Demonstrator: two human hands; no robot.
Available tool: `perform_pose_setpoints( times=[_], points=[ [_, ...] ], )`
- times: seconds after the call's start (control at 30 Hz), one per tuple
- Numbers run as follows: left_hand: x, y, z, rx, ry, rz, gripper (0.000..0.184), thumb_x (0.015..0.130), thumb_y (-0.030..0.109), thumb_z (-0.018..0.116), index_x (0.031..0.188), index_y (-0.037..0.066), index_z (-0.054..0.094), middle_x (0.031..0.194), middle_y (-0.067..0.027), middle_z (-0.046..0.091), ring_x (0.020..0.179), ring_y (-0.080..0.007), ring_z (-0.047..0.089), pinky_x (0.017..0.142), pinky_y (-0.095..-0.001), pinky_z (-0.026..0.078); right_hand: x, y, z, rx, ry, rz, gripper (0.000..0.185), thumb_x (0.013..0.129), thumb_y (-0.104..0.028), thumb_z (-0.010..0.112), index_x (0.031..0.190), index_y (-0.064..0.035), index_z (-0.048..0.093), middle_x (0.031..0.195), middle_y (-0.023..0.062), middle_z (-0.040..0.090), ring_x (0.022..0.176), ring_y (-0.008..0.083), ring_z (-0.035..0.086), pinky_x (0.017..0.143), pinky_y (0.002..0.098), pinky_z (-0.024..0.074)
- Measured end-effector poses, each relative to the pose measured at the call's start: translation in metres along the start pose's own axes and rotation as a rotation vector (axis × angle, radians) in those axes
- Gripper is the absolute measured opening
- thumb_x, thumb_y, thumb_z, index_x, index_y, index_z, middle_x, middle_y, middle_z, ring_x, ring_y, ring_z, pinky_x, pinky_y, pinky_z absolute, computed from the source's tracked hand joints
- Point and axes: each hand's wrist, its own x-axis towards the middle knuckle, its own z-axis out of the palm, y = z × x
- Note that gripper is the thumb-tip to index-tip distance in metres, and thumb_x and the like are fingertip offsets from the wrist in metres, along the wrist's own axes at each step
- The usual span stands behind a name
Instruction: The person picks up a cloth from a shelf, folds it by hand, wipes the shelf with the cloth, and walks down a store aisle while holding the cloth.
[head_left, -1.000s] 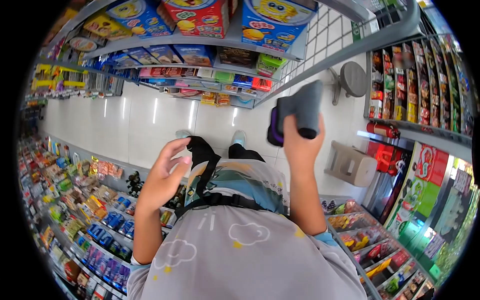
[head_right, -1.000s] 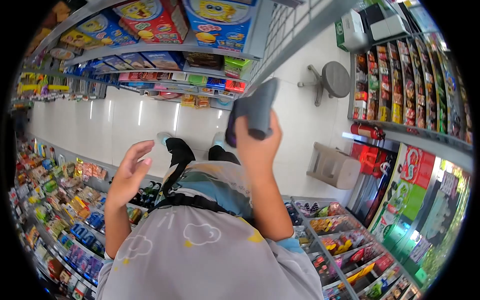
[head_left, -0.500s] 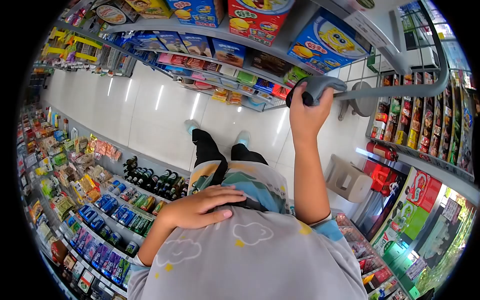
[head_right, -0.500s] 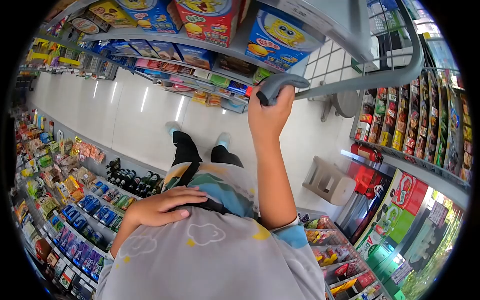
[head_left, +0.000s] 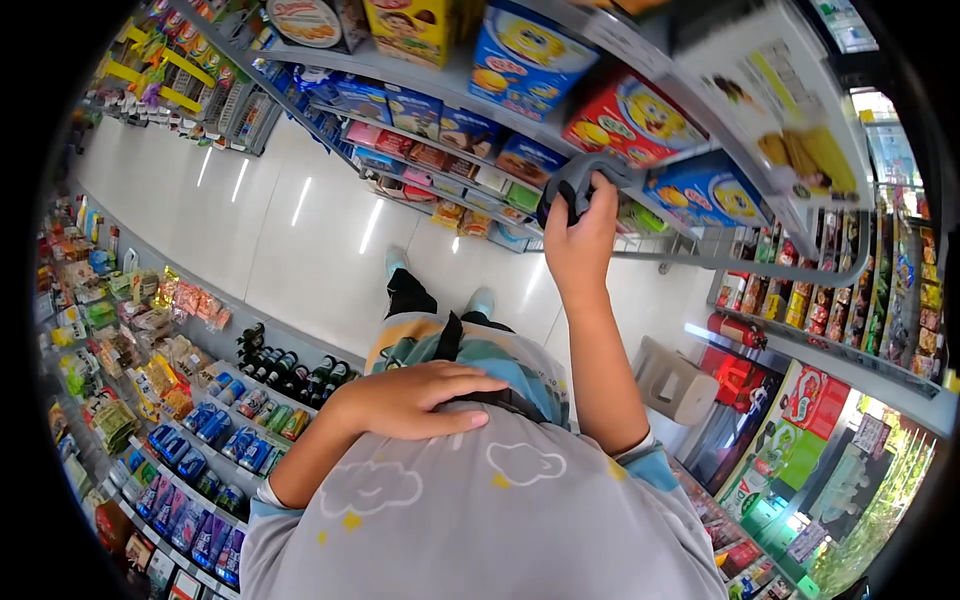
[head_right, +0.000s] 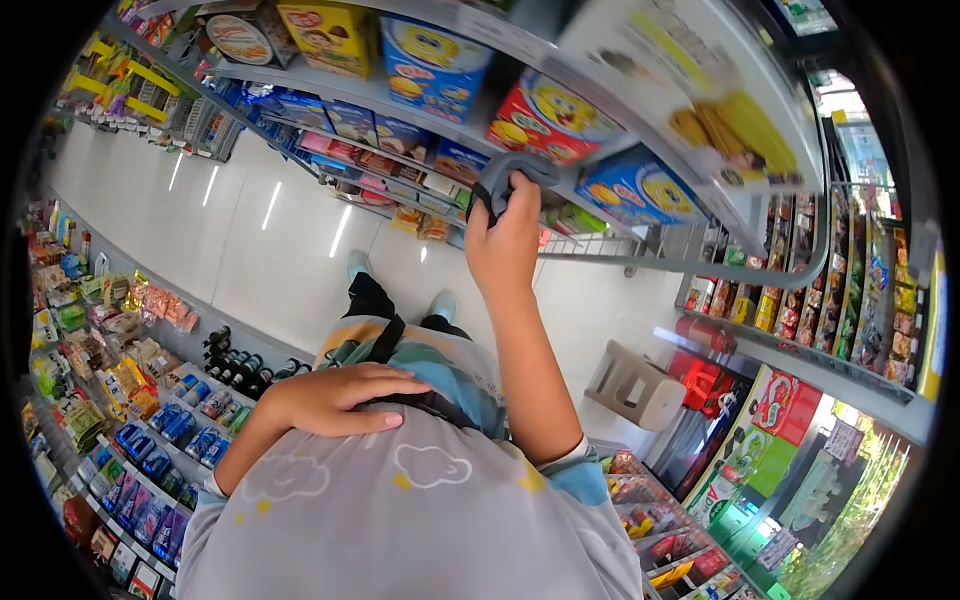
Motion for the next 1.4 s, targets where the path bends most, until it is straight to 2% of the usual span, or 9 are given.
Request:
perform_pose_setpoints(
  times=[0.13, 0.37, 0.67, 0.83, 0.97, 1.13, 1.2, 1.27, 1.4],
  points=[
    [-0.025, -0.002, -0.040, 0.003, -0.008, 0.014, 0.053, 0.103, 0.031, 0.062, 0.150, 0.006, 0.051, 0.144, -0.0172, 0.058, 0.132, -0.0317, 0.055, 0.110, -0.0389, 0.043, 0.014, -0.037, 0.035, -0.071, -0.069, -0.038, 0.048, 0.089, -0.008, 0.067, 0.132, 0.0058, 0.048, 0.124, 0.0280, 0.056, 0.112, 0.0470, 0.058, 0.095, 0.0469, 0.0491],
    [-0.074, -0.018, -0.101, -0.149, 0.060, 0.001, 0.049, 0.101, 0.027, 0.066, 0.144, 0.005, 0.054, 0.140, -0.0150, 0.061, 0.130, -0.0281, 0.057, 0.109, -0.0376, 0.043, 0.035, -0.108, 0.098, -0.063, -0.233, -0.122, 0.046, 0.088, -0.007, 0.067, 0.130, 0.0027, 0.053, 0.127, 0.0240, 0.056, 0.111, 0.0449, 0.060, 0.092, 0.0461, 0.0511],
    [-0.125, -0.062, -0.175, -0.447, 0.774, 0.042, 0.063, 0.101, 0.021, 0.069, 0.149, 0.000, 0.036, 0.131, -0.0169, 0.056, 0.120, -0.0222, 0.060, 0.104, -0.0392, 0.048, 0.010, -0.203, 0.161, 0.228, -0.652, -0.069, 0.037, 0.085, -0.005, 0.070, 0.120, -0.0006, 0.058, 0.113, 0.0194, 0.059, 0.098, 0.0418, 0.062, 0.084, 0.0450, 0.0515],
    [-0.139, -0.083, -0.204, -0.493, 0.723, -0.035, 0.051, 0.103, 0.022, 0.066, 0.142, -0.003, 0.044, 0.121, -0.0119, 0.063, 0.113, -0.0186, 0.063, 0.100, -0.0346, 0.050, 0.000, -0.220, 0.185, 0.497, -0.831, 0.166, 0.036, 0.089, -0.012, 0.077, 0.120, -0.0019, 0.063, 0.110, 0.0099, 0.064, 0.090, 0.0174, 0.068, 0.078, 0.0296, 0.0550],
    [-0.146, -0.099, -0.223, -0.577, 0.742, -0.072, 0.036, 0.105, 0.019, 0.061, 0.133, -0.003, 0.055, 0.115, -0.0067, 0.065, 0.105, -0.0126, 0.063, 0.095, -0.0302, 0.051, 0.003, -0.219, 0.196, 0.528, -0.890, 0.371, 0.025, 0.094, -0.004, 0.072, 0.117, -0.0018, 0.064, 0.103, 0.0048, 0.068, 0.091, 0.0105, 0.067, 0.085, 0.0279, 0.0554],
    [-0.145, -0.111, -0.244, -0.544, 0.675, -0.106, 0.028, 0.104, 0.014, 0.062, 0.126, -0.004, 0.061, 0.110, -0.0049, 0.066, 0.102, -0.0112, 0.062, 0.091, -0.0292, 0.051, 0.008, -0.222, 0.202, 0.410, -0.825, 0.345, 0.019, 0.095, -0.009, 0.072, 0.112, -0.0021, 0.067, 0.094, 0.0028, 0.068, 0.090, 0.0101, 0.064, 0.084, 0.0282, 0.0524],
    [-0.144, -0.107, -0.255, -0.427, 0.607, -0.024, 0.037, 0.104, 0.013, 0.064, 0.136, -0.004, 0.056, 0.123, -0.0054, 0.066, 0.111, -0.0110, 0.061, 0.099, -0.0298, 0.049, 0.006, -0.222, 0.204, 0.364, -0.789, 0.330, 0.018, 0.095, -0.010, 0.071, 0.111, -0.0021, 0.067, 0.093, 0.0025, 0.068, 0.090, 0.0102, 0.063, 0.084, 0.0283, 0.0512],
    [-0.143, -0.112, -0.262, -0.436, 0.578, -0.047, 0.038, 0.102, 0.011, 0.065, 0.136, -0.004, 0.056, 0.123, -0.0058, 0.066, 0.112, -0.0116, 0.061, 0.100, -0.0307, 0.049, 0.002, -0.218, 0.207, 0.343, -0.779, 0.385, 0.021, 0.094, -0.018, 0.071, 0.108, -0.0025, 0.069, 0.100, 0.0093, 0.071, 0.093, 0.0169, 0.067, 0.082, 0.0310, 0.0525],
    [-0.141, -0.124, -0.273, -0.447, 0.520, -0.108, 0.042, 0.101, 0.010, 0.068, 0.138, -0.004, 0.055, 0.125, -0.0065, 0.067, 0.113, -0.0129, 0.062, 0.102, -0.0323, 0.049, -0.005, -0.217, 0.212, 0.360, -0.675, 0.411, 0.021, 0.095, -0.019, 0.070, 0.108, -0.0024, 0.068, 0.094, 0.0092, 0.072, 0.087, 0.0165, 0.067, 0.079, 0.0307, 0.0525]
  ],
)
